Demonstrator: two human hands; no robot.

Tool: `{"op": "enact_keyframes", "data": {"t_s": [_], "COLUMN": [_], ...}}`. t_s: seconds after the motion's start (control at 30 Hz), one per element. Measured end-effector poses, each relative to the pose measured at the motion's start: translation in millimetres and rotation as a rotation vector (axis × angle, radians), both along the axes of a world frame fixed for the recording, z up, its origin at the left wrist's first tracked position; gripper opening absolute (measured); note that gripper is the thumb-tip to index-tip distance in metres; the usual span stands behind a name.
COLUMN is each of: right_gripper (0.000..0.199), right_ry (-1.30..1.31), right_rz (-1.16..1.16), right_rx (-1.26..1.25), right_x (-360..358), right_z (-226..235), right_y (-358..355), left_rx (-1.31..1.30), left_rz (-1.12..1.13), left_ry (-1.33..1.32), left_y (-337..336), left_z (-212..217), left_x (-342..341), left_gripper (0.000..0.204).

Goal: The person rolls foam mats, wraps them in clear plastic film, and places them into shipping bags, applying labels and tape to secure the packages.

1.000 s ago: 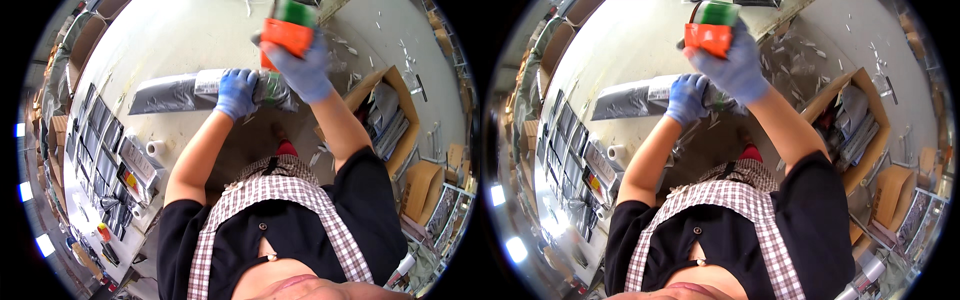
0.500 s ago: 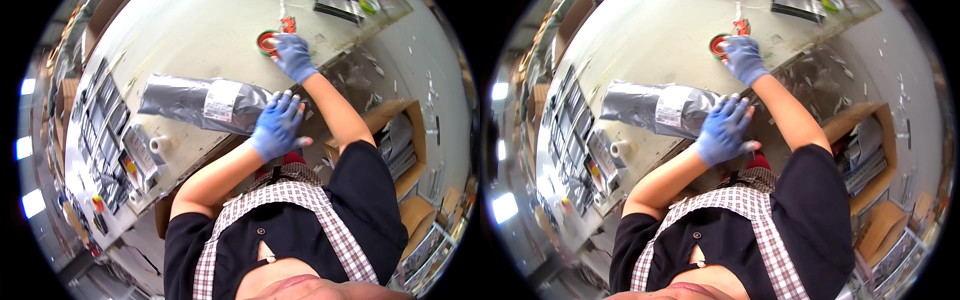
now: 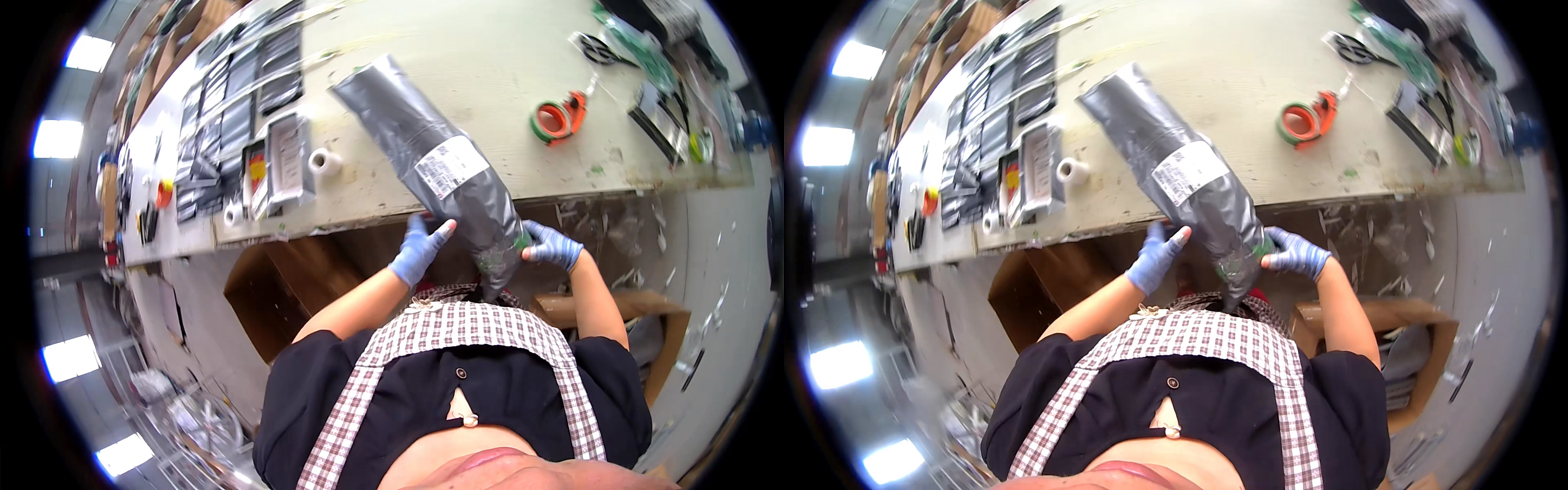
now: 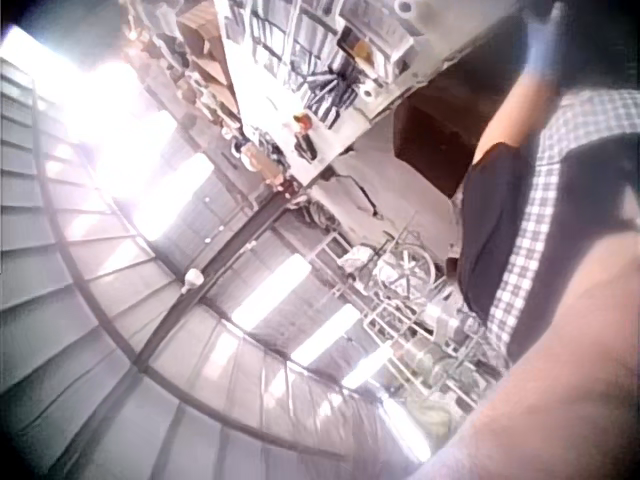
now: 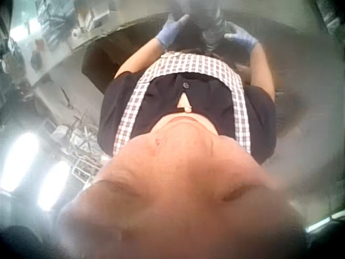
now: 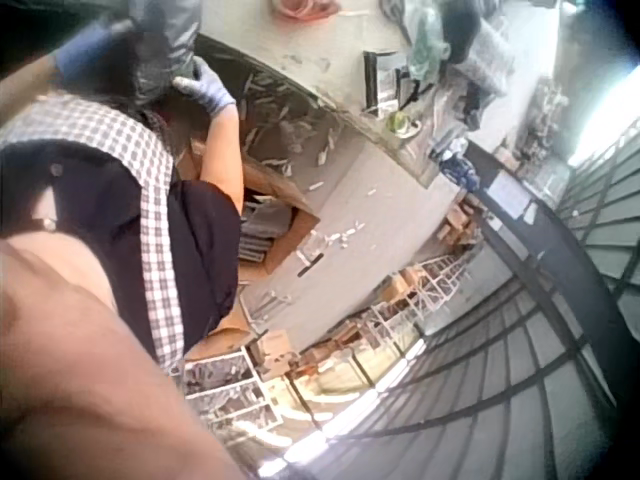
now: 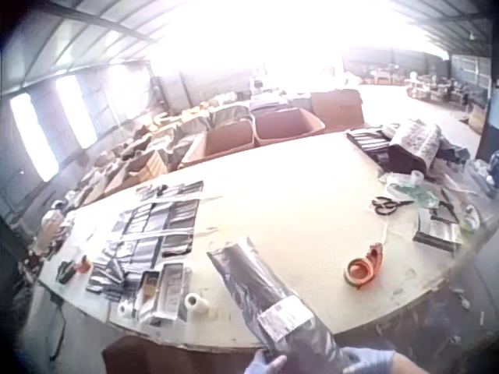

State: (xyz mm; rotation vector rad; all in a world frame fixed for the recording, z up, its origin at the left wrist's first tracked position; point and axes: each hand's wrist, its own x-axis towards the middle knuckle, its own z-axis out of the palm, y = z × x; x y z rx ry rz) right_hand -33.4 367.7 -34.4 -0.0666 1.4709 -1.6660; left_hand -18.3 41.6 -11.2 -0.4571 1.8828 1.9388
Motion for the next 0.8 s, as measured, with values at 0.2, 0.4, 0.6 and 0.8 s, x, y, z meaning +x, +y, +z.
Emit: {"op": "enact_keyframes", "data": {"t_s": [0.2, 0.4, 0.6, 0.8], "right_gripper": [0.1, 0.095, 0.102, 0.088], "right_ry": [0.137, 0.573, 0.71, 1.089], "right_rz": [-0.126, 0.052, 0.513, 0.903], "right_rx": [-0.168, 0.031, -0.128, -0.398], "right_x": [41.3, 70.1, 78.2, 69.5], "right_z": [72.4, 45.2, 97.8, 157.4], "right_y": [-113.9, -166.3, -268.8, -445.5], "left_rx": [0.703, 0.837, 0.622, 0.166], "left_rz": [0.008, 0.134, 0.683, 1.514], "left_ry": [0.111, 0.487, 0.884, 0.843], "left_y": [-14.2, -95.3, -165.7, -299.0], "left_z": [26.2, 46.4, 101.2, 168.3], "left_x": [12.4, 67.4, 219.0, 402.9], "left_gripper": [0.092, 0.108, 0.112, 0.062]}}
